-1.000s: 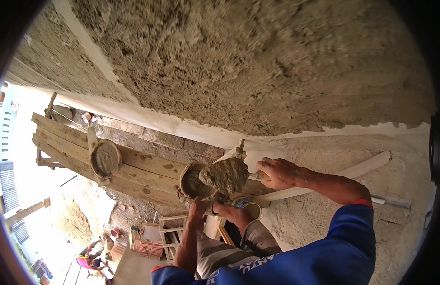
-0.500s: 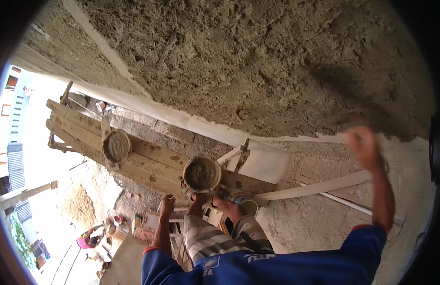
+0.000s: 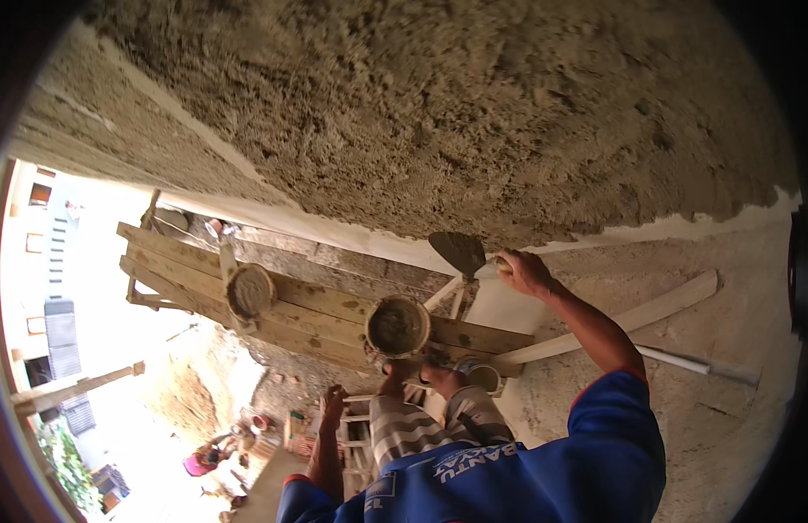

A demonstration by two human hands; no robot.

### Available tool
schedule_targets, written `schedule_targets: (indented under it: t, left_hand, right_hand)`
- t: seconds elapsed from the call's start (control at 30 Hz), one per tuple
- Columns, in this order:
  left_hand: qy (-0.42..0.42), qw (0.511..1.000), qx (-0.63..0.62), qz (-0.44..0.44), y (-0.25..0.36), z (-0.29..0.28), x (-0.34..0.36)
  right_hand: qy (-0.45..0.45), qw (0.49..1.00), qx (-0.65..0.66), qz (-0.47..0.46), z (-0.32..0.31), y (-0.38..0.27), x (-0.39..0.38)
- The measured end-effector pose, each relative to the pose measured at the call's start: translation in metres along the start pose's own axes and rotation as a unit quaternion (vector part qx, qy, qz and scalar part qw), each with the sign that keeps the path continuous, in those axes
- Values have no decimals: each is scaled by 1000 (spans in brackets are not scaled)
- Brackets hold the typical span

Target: The person applies wet mortar to a wall using a trowel, repeatedly taking mortar from a bucket held in their other hand.

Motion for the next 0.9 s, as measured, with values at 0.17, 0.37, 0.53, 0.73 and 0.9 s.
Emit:
schedule_targets:
  t: [0.17, 0.37, 0.53, 0.73, 0.9]
  left_hand:
    - [52, 997, -48, -13, -11, -40, -66]
    - [45, 994, -76, -66, -25, -65, -114]
    - [-5, 996, -90, -8, 4, -33, -107]
    - [10, 997, -77, 17, 33, -4, -85]
    - [-10, 998, -65, -12, 33, 0, -87]
  right_hand:
    - [111, 992, -27, -47, -27, 33, 3]
    - [80, 997, 8, -4, -76, 12, -49]
    - [162, 985, 53, -28, -93, 6, -99]
    - [104, 993, -53, -20, -122, -49, -177]
    - [-85, 963, 31, -254, -139, -128, -224]
Point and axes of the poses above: each hand's wrist, its own x-axis towards the middle knuckle, its own z-axis out of the palm, y = z × x, the point moved 2 cm from there along x, towards the middle knuckle, and after that the axes turned 13 degrees about -y, right-handed, at the moved point
